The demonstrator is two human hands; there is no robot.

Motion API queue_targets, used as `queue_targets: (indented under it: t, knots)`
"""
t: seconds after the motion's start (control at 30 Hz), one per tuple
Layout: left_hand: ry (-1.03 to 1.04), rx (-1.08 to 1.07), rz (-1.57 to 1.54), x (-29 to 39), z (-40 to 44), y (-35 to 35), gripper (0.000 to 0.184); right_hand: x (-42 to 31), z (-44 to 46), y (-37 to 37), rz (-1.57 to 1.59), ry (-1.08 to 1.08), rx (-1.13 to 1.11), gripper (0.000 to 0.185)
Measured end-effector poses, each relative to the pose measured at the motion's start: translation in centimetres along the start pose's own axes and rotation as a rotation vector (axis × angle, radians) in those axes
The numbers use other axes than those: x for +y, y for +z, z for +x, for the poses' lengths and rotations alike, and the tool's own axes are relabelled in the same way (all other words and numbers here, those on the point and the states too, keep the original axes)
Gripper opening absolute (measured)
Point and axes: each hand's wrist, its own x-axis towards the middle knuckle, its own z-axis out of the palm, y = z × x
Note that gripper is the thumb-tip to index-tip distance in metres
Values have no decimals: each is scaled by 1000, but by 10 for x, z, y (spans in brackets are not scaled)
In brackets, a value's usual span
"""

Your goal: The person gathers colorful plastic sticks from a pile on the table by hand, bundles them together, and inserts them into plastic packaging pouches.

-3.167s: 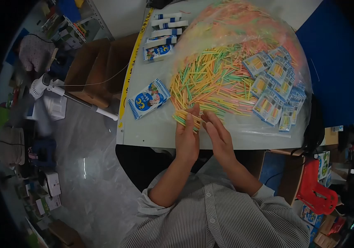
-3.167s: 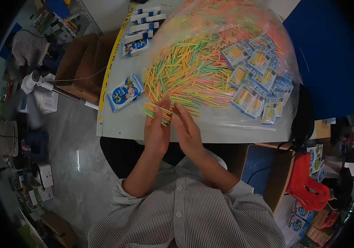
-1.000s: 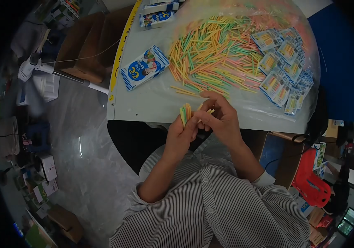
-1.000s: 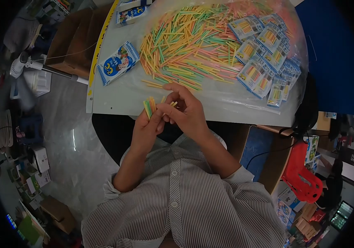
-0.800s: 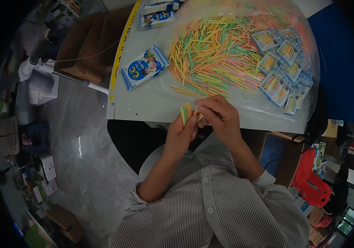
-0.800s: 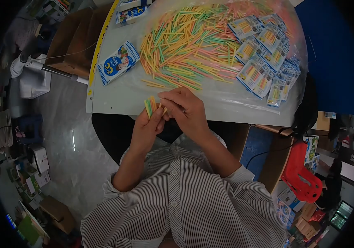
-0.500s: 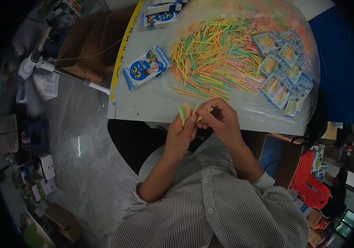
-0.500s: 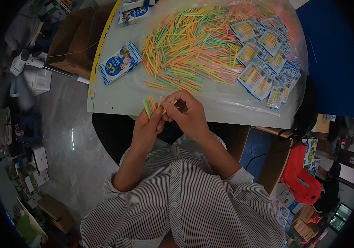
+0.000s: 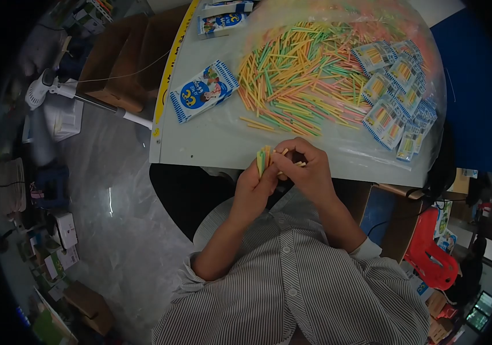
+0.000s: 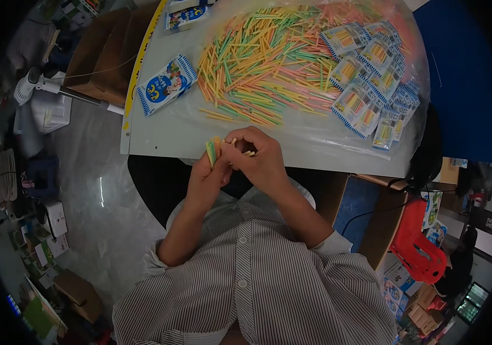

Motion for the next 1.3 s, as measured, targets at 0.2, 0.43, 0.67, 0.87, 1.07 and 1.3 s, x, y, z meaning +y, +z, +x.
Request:
queue_targets:
  t: [0.2,0.43,0.67,0.87,1.07,1.3]
  knots:
    - [-119,-25,-196,7,0,-2,16,3,-3,4,-22,-110,71,8]
    - [-188,-60,-317,2,-1,-8,16,8,-5,5,64,-145,43,12]
    - [-135,-99,-213,-2,-2,-6,16,-4,-2,0,-22,-7,-41,14]
    - [-117,-121,-215,-6,-2,-7,15,-2,-1,3,-82,-52,17,6]
    - [-182,-111,-324,8,-2,-6,17,0,-4,2,71,-61,17,9]
    - [-204,-136,-330,0,-2,-8,17,-9,0,0,21,-4,-74,11]
